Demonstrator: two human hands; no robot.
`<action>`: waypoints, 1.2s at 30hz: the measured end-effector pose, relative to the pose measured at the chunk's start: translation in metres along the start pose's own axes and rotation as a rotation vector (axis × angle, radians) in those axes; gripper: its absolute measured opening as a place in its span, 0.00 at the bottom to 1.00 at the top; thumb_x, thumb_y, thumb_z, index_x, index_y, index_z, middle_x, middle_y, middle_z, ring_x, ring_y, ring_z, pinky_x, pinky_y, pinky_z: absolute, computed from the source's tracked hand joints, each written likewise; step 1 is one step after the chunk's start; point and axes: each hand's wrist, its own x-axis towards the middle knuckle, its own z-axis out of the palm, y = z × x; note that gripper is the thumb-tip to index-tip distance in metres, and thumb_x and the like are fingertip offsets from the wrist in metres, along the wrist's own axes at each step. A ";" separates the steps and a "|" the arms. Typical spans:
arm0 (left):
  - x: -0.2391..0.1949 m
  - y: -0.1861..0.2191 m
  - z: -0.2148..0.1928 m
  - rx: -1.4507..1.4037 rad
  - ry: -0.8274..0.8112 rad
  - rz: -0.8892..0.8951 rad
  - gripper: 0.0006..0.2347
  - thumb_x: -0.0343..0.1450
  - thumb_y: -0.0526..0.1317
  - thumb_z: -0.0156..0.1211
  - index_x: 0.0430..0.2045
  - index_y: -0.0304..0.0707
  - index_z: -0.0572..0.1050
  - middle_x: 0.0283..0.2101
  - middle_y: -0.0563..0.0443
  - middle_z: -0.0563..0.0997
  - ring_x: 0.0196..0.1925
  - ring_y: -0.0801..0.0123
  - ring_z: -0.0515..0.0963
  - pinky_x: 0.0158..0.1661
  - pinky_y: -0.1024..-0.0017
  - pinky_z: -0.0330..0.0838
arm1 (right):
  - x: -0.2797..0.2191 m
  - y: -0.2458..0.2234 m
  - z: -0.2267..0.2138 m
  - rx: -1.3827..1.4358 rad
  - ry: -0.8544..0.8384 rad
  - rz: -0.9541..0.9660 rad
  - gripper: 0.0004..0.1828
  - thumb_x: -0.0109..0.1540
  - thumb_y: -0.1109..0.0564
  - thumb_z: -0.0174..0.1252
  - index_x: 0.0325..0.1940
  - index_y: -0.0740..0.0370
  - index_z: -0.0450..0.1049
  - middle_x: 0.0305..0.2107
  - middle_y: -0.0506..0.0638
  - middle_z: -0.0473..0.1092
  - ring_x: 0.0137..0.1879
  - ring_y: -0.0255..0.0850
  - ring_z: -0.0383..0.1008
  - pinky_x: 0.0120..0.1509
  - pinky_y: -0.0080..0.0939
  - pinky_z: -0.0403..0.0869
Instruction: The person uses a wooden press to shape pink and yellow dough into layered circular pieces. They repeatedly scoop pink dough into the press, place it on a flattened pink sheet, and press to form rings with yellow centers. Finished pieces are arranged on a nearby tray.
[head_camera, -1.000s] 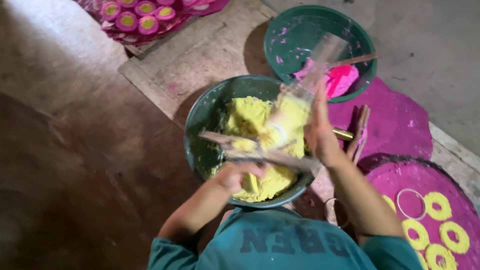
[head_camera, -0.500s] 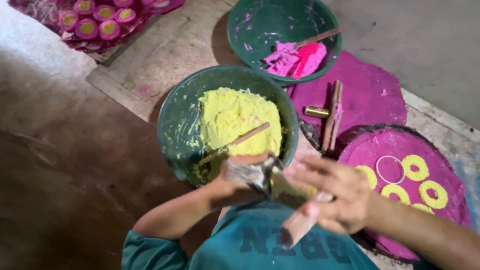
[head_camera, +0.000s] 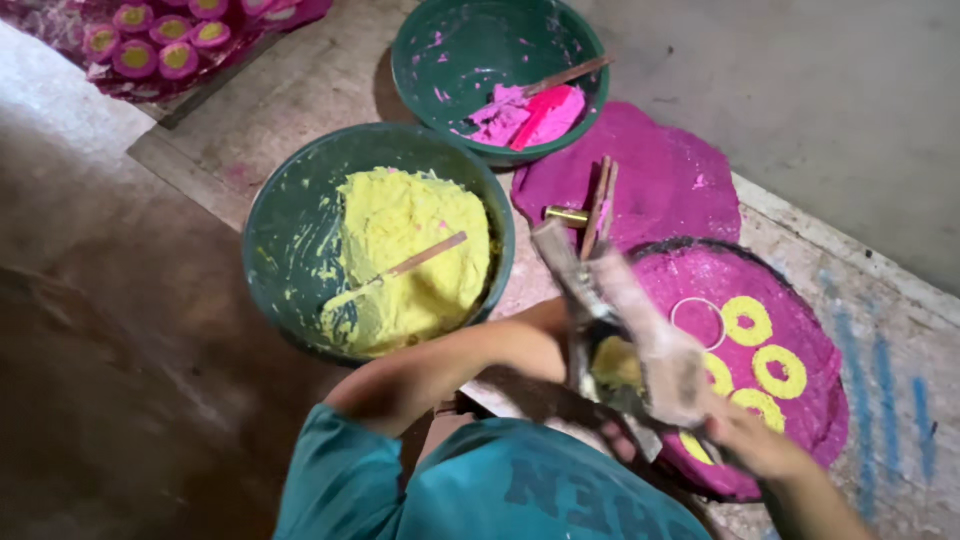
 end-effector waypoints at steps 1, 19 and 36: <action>0.013 -0.002 0.006 0.023 -0.006 0.027 0.22 0.63 0.48 0.71 0.50 0.41 0.79 0.52 0.42 0.84 0.55 0.58 0.82 0.56 0.63 0.74 | -0.023 0.019 -0.003 0.125 -0.051 0.057 0.54 0.61 0.22 0.51 0.70 0.73 0.60 0.58 0.67 0.72 0.62 0.57 0.75 0.66 0.56 0.73; 0.157 -0.265 0.145 -0.827 0.781 -0.376 0.17 0.76 0.33 0.51 0.60 0.34 0.71 0.56 0.43 0.79 0.57 0.62 0.76 0.57 0.68 0.69 | -0.254 0.172 0.031 0.672 0.860 -0.311 0.47 0.61 0.38 0.61 0.77 0.65 0.57 0.53 0.69 0.67 0.58 0.59 0.69 0.67 0.64 0.64; 0.077 -0.082 0.173 0.230 0.817 -0.170 0.29 0.63 0.28 0.62 0.61 0.35 0.66 0.61 0.38 0.71 0.66 0.51 0.65 0.67 0.56 0.60 | -0.189 0.128 0.040 0.679 0.936 -0.182 0.45 0.58 0.37 0.66 0.71 0.62 0.59 0.52 0.62 0.68 0.58 0.55 0.70 0.64 0.58 0.68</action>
